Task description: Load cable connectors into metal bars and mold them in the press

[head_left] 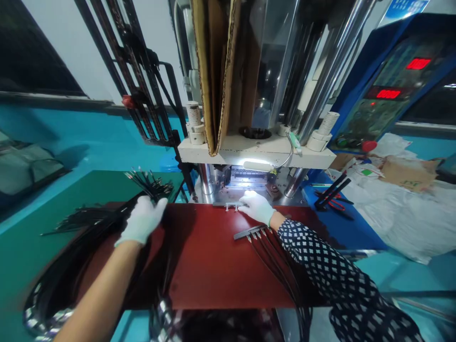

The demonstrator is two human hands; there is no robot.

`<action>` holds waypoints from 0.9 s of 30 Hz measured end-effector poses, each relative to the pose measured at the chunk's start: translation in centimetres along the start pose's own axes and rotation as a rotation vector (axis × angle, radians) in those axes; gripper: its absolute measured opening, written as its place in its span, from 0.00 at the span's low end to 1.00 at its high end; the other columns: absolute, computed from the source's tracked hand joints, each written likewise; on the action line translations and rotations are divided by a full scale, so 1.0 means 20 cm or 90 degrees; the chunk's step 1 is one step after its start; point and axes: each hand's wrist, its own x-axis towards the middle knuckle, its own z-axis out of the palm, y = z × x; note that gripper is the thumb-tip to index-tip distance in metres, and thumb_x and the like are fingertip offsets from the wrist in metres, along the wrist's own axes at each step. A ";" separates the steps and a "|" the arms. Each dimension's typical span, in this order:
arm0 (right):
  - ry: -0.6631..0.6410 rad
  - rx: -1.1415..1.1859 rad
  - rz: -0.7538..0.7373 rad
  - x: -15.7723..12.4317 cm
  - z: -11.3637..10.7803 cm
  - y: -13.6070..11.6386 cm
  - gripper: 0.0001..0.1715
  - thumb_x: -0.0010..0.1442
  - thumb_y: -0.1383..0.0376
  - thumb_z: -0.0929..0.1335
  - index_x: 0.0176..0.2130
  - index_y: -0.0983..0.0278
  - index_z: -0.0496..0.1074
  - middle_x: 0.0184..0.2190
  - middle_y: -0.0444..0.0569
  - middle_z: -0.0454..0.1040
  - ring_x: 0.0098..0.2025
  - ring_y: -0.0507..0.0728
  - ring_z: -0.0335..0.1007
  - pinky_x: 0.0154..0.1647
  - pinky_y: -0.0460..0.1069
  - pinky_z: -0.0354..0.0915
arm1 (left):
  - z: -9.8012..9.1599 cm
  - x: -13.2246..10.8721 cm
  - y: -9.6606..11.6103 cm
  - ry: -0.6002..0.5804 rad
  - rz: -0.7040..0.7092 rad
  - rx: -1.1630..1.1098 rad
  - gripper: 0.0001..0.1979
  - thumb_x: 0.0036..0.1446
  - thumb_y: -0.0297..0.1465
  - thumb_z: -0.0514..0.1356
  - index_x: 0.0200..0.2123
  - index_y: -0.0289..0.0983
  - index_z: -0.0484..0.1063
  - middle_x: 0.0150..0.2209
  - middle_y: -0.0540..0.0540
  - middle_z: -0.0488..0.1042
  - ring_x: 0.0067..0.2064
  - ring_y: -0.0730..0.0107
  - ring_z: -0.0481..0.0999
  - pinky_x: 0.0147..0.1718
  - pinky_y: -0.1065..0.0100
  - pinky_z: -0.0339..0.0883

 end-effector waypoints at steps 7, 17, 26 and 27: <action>-0.006 0.024 -0.051 0.00 0.01 0.02 0.19 0.70 0.57 0.63 0.42 0.66 0.77 0.41 0.55 0.73 0.45 0.59 0.65 0.51 0.52 0.59 | 0.57 0.01 -0.11 -0.280 0.418 0.441 0.16 0.61 0.33 0.57 0.52 0.38 0.72 0.46 0.38 0.71 0.48 0.51 0.71 0.48 0.53 0.66; 0.105 0.304 0.086 0.08 0.06 0.09 0.21 0.71 0.60 0.59 0.38 0.66 0.76 0.34 0.52 0.75 0.37 0.56 0.70 0.41 0.52 0.68 | 0.66 0.13 -0.25 -0.329 0.493 0.379 0.17 0.68 0.35 0.51 0.51 0.35 0.73 0.44 0.39 0.70 0.47 0.57 0.70 0.51 0.56 0.67; 0.209 0.526 0.243 -0.17 -0.14 0.18 0.27 0.68 0.47 0.57 0.40 0.64 0.70 0.26 0.42 0.64 0.20 0.47 0.50 0.18 0.44 0.50 | 0.68 0.13 -0.27 -0.330 0.509 0.375 0.17 0.68 0.35 0.50 0.50 0.35 0.73 0.43 0.39 0.70 0.46 0.57 0.69 0.50 0.55 0.66; 0.210 0.550 0.255 -0.25 -0.18 0.19 0.26 0.67 0.46 0.59 0.40 0.63 0.71 0.26 0.42 0.63 0.21 0.47 0.49 0.18 0.44 0.49 | 0.68 0.13 -0.27 -0.332 0.512 0.382 0.17 0.68 0.35 0.50 0.51 0.34 0.73 0.43 0.38 0.70 0.46 0.56 0.69 0.50 0.55 0.66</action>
